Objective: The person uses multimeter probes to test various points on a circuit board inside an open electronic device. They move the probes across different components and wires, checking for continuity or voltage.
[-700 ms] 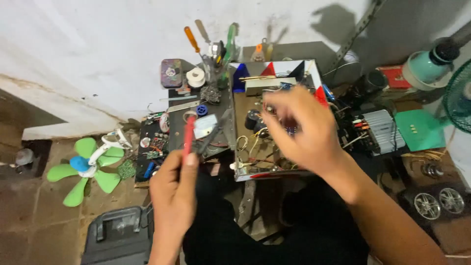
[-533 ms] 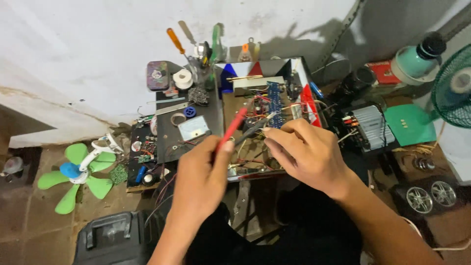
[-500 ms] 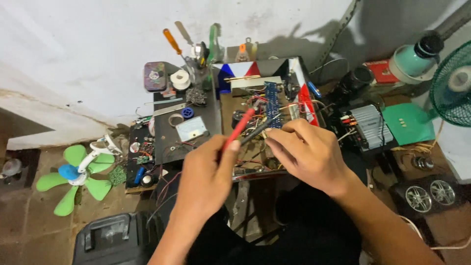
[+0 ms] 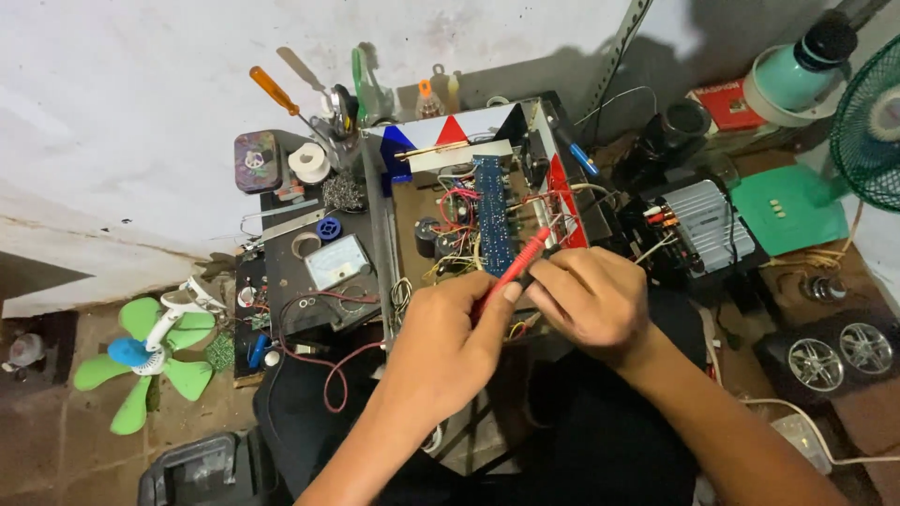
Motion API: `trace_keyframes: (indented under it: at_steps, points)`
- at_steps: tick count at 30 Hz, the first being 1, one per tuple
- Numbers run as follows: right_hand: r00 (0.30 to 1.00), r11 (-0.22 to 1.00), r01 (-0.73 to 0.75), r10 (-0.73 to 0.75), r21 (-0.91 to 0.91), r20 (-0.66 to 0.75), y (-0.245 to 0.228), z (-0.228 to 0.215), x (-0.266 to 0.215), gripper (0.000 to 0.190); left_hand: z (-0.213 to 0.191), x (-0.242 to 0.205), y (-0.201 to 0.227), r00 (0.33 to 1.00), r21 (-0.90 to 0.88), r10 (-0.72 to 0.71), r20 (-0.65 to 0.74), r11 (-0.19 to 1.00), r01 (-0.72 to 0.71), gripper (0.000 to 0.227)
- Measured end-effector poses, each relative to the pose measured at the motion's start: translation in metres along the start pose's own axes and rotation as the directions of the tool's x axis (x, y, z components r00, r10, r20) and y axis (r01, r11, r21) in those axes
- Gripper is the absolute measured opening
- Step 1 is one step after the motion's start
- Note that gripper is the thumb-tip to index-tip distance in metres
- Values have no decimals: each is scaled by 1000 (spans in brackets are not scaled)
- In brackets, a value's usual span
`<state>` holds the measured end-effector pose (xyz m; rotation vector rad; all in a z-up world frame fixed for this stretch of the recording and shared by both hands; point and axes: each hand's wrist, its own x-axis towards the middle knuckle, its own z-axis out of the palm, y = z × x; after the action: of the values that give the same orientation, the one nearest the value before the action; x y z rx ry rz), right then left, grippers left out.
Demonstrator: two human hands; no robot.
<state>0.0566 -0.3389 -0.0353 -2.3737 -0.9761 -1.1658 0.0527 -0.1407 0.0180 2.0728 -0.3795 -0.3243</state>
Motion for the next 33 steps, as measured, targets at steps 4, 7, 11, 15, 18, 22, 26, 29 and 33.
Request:
trace_keyframes:
  at_steps: [4,7,11,15,18,22,26,29,33]
  points:
    - [997,994,-76,77,73,-17,9,11,-15,19,-19,14,-10,994,-16,31,-106,999,-33,17]
    - [973,963,-217,227,160,-46,10,10,-19,5,-45,26,-17,995,-118,-49,-92,992,38,56]
    - [719,620,-680,667,391,194,10,4,-20,18,-68,42,-34,998,38,69,-10,997,-68,52]
    - [548,328,-809,722,488,422,14,-1,-14,18,-66,57,-51,977,73,208,-50,976,-204,34]
    - [556,400,-826,694,398,457,13,1,-21,20,-48,56,-61,994,137,103,-28,986,-99,34]
    - [729,564,-684,530,462,433,13,4,-24,22,-27,39,-84,976,150,214,-38,967,-207,27]
    - [765,670,-633,468,387,441,8,2,-18,19,-22,33,-94,956,150,275,-105,954,-258,29]
    - [776,690,-614,441,384,451,8,3,-20,20,-24,34,-94,948,148,301,-102,947,-284,29]
    - [788,718,-592,421,366,449,10,4,-19,21,-26,38,-96,926,233,375,-42,905,-356,27]
